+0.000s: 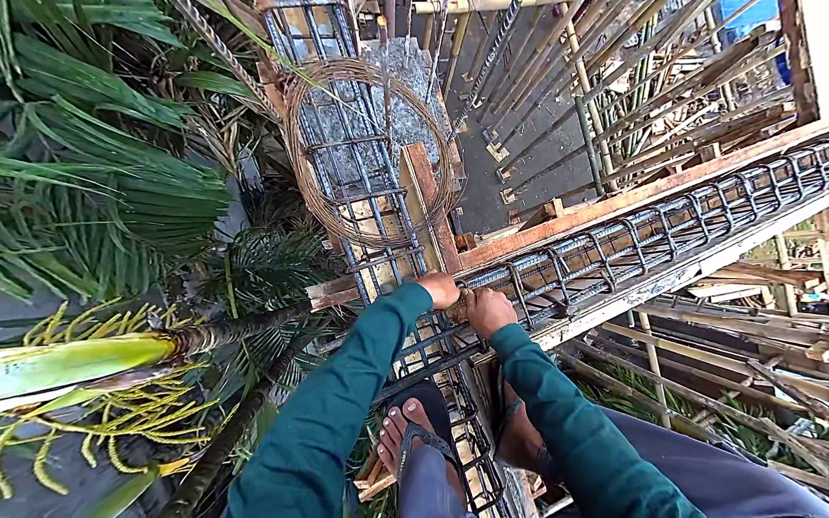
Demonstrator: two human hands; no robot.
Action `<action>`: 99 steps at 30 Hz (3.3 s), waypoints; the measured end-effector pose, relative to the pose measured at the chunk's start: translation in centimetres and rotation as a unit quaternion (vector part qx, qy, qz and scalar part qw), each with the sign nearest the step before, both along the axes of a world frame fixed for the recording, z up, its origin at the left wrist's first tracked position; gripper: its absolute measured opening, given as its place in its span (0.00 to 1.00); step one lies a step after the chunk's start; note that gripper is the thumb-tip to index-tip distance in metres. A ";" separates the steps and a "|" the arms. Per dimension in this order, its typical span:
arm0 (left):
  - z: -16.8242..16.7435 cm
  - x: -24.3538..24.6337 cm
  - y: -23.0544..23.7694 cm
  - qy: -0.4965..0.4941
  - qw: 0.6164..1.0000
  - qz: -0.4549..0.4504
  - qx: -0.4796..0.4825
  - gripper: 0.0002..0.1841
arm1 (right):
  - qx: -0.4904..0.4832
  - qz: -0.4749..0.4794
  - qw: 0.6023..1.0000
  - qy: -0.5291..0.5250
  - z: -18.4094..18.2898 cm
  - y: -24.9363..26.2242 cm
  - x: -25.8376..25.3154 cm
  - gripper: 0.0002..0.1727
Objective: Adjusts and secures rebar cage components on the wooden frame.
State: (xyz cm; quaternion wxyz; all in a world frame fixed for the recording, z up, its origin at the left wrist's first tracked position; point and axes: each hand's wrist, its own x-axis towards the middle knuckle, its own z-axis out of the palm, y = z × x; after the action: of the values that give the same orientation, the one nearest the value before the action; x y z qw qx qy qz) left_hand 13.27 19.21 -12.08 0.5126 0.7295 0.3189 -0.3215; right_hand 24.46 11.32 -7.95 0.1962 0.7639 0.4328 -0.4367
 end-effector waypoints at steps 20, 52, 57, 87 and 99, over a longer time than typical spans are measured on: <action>-1.8 0.1 3.4 -0.043 0.935 -0.211 0.283 0.32 | 0.011 -0.001 1.000 -0.010 -0.6 0.0 -0.2 0.31; -3.4 -0.2 1.4 -0.226 0.878 -0.279 0.317 0.11 | -0.024 0.020 0.999 -0.029 0.0 0.3 -0.6 0.32; -1.8 -0.4 2.4 -0.170 0.951 -0.183 0.182 0.14 | -0.020 -0.026 0.999 -0.001 0.5 0.4 -0.3 0.32; 0.4 0.5 3.9 -0.080 0.949 -0.245 0.179 0.18 | -0.020 -0.032 0.999 0.034 -0.2 0.0 0.1 0.33; 3.6 2.4 2.8 -0.040 0.966 -0.151 0.208 0.19 | 0.022 -0.062 0.994 0.084 -1.1 -0.6 1.8 0.31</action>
State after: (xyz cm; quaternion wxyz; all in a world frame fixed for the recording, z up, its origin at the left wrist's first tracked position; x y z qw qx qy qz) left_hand 15.68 21.99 -8.53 0.3079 0.8719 0.2443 -0.2920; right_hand 26.27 10.67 -9.02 0.1151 0.7542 0.4086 -0.5009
